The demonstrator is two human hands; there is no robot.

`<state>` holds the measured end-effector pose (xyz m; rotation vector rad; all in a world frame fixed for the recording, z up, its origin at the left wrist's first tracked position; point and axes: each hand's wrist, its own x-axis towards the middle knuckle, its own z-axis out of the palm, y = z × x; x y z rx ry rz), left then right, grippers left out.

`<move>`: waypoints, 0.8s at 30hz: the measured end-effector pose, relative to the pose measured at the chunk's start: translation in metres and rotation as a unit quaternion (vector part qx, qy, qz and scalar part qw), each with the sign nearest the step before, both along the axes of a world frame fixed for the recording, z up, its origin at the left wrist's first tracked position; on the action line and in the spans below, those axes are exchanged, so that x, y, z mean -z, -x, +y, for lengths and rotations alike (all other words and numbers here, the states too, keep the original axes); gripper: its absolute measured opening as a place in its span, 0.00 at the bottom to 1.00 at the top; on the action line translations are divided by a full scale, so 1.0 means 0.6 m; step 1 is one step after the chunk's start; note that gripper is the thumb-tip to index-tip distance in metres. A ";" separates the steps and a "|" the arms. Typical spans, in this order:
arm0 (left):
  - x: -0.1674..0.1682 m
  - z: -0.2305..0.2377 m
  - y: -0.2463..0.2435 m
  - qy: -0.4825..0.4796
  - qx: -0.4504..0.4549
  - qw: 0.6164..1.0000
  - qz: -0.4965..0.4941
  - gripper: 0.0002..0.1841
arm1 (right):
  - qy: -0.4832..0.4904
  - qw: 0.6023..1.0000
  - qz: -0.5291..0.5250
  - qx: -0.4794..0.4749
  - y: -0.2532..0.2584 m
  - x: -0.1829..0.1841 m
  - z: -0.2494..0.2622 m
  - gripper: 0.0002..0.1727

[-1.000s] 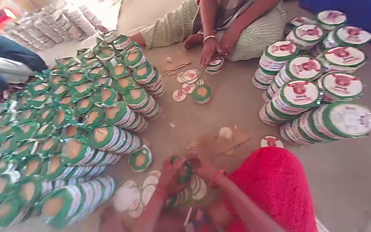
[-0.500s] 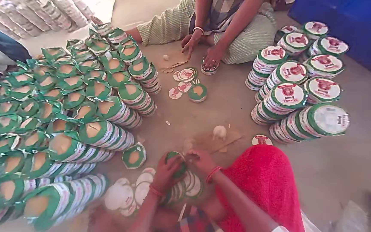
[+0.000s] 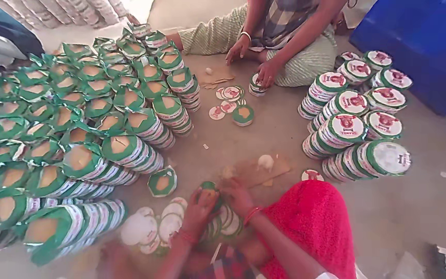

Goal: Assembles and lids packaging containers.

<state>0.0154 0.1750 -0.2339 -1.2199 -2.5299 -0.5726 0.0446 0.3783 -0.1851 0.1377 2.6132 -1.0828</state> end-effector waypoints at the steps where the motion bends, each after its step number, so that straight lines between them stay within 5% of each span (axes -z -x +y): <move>1: 0.000 0.001 0.000 -0.001 -0.001 1.000 0.003 0.25 | -0.003 1.000 -0.003 0.000 -0.001 0.000 0.001 0.28; 9: -0.008 -0.001 0.005 0.004 0.013 0.999 -0.030 0.27 | 0.109 0.991 0.007 0.075 -0.023 -0.006 0.007 0.28; 13: -0.057 -0.007 0.035 0.106 0.057 0.982 -0.143 0.33 | 0.056 0.997 -0.013 0.047 -0.038 0.008 -0.004 0.35; 17: -0.094 -0.011 0.072 0.215 0.090 0.946 -0.227 0.36 | 0.090 0.994 -0.001 0.062 -0.045 -0.004 -0.005 0.31; 20: -0.087 -0.015 0.079 0.183 0.099 0.952 -0.223 0.40 | 0.117 0.990 0.018 0.076 -0.053 0.000 -0.007 0.31; 24: -0.061 -0.021 0.068 0.089 0.057 0.974 -0.202 0.54 | -0.008 0.999 0.029 0.023 -0.065 0.018 -0.026 0.36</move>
